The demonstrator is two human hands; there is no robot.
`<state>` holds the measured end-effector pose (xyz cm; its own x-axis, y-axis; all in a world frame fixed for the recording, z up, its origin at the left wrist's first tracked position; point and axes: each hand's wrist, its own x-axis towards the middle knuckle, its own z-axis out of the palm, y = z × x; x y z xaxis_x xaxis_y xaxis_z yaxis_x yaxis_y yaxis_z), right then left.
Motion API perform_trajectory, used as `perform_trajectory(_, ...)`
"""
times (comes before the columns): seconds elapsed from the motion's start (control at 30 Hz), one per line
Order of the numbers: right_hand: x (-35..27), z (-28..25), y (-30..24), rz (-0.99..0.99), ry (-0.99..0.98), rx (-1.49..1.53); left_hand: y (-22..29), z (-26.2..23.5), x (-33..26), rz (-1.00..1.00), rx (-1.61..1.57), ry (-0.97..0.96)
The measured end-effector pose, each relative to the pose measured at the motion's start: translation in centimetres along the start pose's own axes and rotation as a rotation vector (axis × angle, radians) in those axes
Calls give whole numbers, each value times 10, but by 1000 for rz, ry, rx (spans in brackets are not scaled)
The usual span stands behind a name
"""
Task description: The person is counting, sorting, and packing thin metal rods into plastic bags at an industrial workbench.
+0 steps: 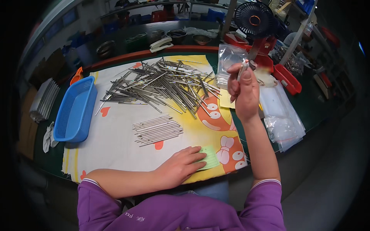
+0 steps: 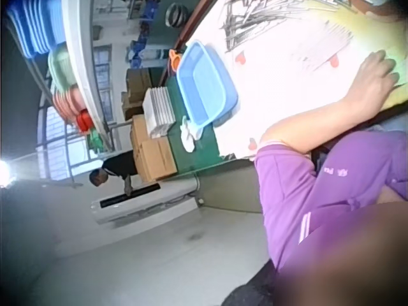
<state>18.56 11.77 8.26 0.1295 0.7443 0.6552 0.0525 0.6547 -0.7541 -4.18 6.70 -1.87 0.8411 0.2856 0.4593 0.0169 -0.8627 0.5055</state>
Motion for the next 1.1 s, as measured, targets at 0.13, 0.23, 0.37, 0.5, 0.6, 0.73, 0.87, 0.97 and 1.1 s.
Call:
perform_trajectory(0.13, -25, 31, 9, 91, -56, 98, 8, -6, 3, 63, 243, 45)
perform_trajectory(0.23, -40, 46, 5, 64, -59, 356, 11, 1, -3, 26, 290, -10)
perform_trajectory(0.37, -66, 25, -2, -21, 83, 418, 12, 1, -6, -8, 273, -78)
perform_trajectory(0.5, -94, 9, -17, 70, 631, 535, 12, 6, -9, -29, 298, -71)
perform_trajectory(0.6, -126, -22, -19, 278, 600, 538, 19, 10, -13, 2, 361, -53)
perform_trajectory(0.73, -122, -13, -22, 398, 463, 480, 29, 5, -12, -21, 376, -179)
perform_trajectory(0.87, -93, -20, -21, 306, 440, -188, 29, 1, -13, 10, 462, -271)
perform_trajectory(0.97, -78, -43, -4, 181, 329, -608, 25, 3, -9, 39, 428, -266)
perform_trajectory(1.1, -70, -61, 17, 6, -71, -1252, 25, 1, -6, 19, 350, -272)
